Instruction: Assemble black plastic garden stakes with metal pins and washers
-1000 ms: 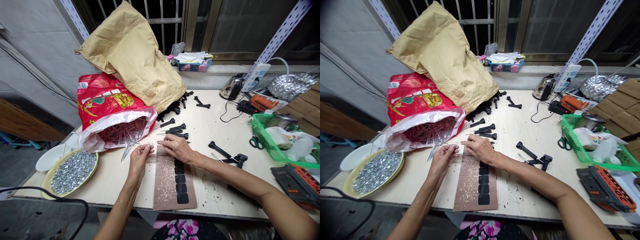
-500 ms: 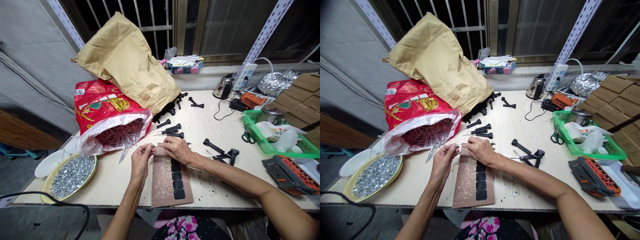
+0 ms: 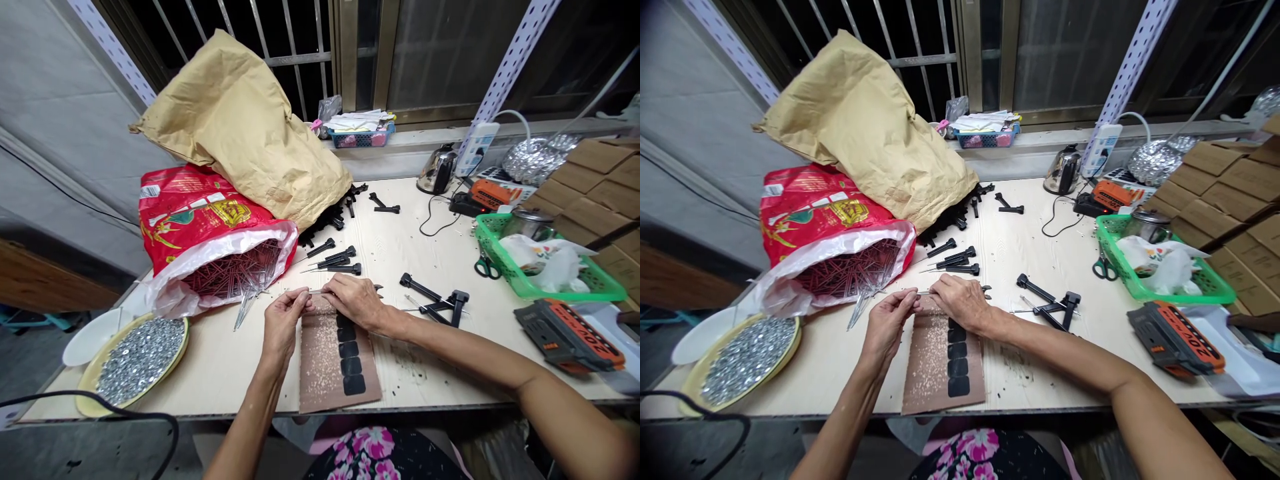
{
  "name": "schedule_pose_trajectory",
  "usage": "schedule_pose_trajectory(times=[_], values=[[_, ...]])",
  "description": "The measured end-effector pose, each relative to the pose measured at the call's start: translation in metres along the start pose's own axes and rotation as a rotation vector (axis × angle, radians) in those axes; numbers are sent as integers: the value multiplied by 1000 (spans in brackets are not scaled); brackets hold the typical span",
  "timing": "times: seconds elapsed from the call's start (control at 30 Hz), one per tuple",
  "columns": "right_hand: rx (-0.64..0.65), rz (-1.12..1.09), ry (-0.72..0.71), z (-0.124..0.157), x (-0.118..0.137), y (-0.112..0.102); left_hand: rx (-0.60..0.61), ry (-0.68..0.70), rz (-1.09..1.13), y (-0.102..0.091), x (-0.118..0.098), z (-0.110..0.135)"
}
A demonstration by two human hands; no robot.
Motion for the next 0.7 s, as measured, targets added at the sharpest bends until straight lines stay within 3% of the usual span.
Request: schedule_pose_trajectory(times=[0.7], values=[[30, 52, 36, 5, -1, 0, 61, 25, -106, 4, 10, -5]])
Point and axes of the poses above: each hand's wrist, its own z-axis away from the middle knuckle, its own y-axis out of the palm, x = y × z, the point moved 3 cm from there along -z, towards the middle knuckle, and after that the axes turned 6 degrees about x, right-handed, at the moved point
